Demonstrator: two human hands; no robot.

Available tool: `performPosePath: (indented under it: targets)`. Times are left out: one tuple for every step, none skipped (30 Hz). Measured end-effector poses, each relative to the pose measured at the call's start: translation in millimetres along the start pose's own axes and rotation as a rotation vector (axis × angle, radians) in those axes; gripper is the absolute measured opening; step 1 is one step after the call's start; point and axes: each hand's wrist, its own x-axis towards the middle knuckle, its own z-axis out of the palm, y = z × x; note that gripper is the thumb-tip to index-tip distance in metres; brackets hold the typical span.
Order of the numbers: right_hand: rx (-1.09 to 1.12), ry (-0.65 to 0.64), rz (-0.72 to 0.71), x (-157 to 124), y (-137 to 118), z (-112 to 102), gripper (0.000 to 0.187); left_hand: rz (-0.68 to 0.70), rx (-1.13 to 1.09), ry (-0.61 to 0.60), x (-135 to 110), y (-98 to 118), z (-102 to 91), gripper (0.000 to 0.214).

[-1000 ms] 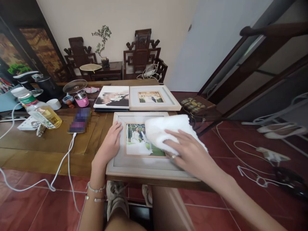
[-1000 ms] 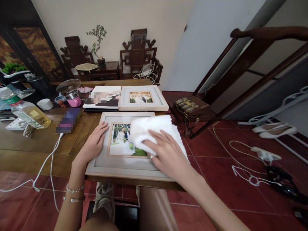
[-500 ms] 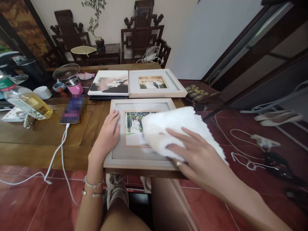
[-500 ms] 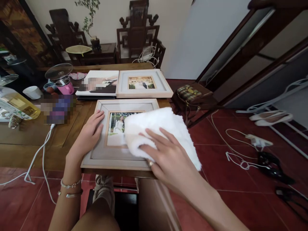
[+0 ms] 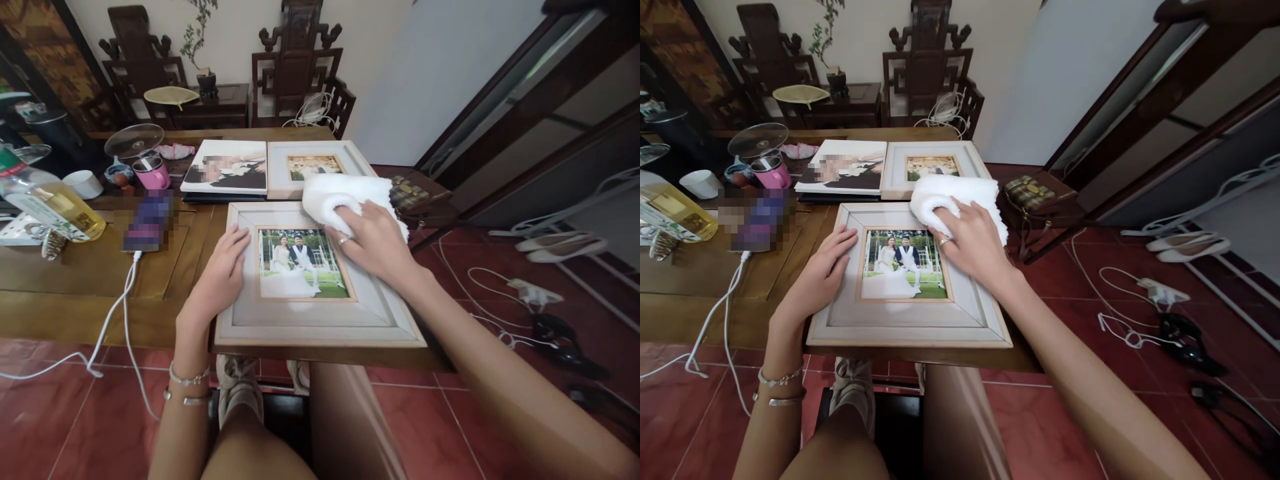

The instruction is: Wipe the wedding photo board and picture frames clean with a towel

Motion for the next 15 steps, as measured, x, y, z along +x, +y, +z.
performPosePath:
  targets:
    - [-0.01,-0.018,-0.018,-1,-1,0,0.025,-0.006,0.001,0.02,0,0,1.0,0.041]
    - [-0.021,-0.041,-0.04,-4,-4,-1,0.028,-0.011,0.003,0.041,0,0,2.1,0.042]
    - [-0.031,-0.064,-0.064,-10,-7,-4,0.03,-0.013,0.006,0.062,1,0,3.1,0.042]
    - [-0.04,-0.084,-0.091,-18,-12,-9,0.033,-0.013,0.012,0.078,1,0,3.8,0.042]
    - [-0.045,-0.103,-0.117,-28,-18,-15,0.035,-0.011,0.022,0.086,2,0,4.3,0.042]
    - [-0.044,-0.118,-0.139,-38,-24,-22,0.037,-0.01,0.035,0.086,2,0,4.5,0.042]
    - [-0.034,-0.128,-0.16,-49,-31,-30,0.04,-0.01,0.051,0.079,3,0,4.4,0.042]
    - [-0.012,-0.136,-0.177,-59,-38,-38,0.042,-0.011,0.067,0.068,4,0,4.0,0.042]
    - [0.018,-0.139,-0.193,-69,-44,-47,0.044,-0.011,0.08,0.056,4,0,3.5,0.043]
    - [0.051,-0.138,-0.204,-77,-49,-54,0.045,-0.01,0.086,0.047,5,0,2.9,0.043]
    - [0.082,-0.14,-0.209,-84,-52,-60,0.046,-0.005,0.085,0.042,5,0,2.3,0.043]
    - [0.11,-0.141,-0.212,-88,-54,-64,0.047,0.002,0.081,0.039,5,0,1.9,0.043]
    - [0.133,-0.145,-0.21,-90,-54,-66,0.048,0.009,0.075,0.037,5,0,1.5,0.042]
    - [0.147,-0.146,-0.203,-89,-53,-66,0.048,0.014,0.07,0.035,5,0,1.3,0.04]
    - [0.155,-0.146,-0.193,-85,-50,-63,0.046,0.015,0.067,0.033,4,0,1.1,0.039]
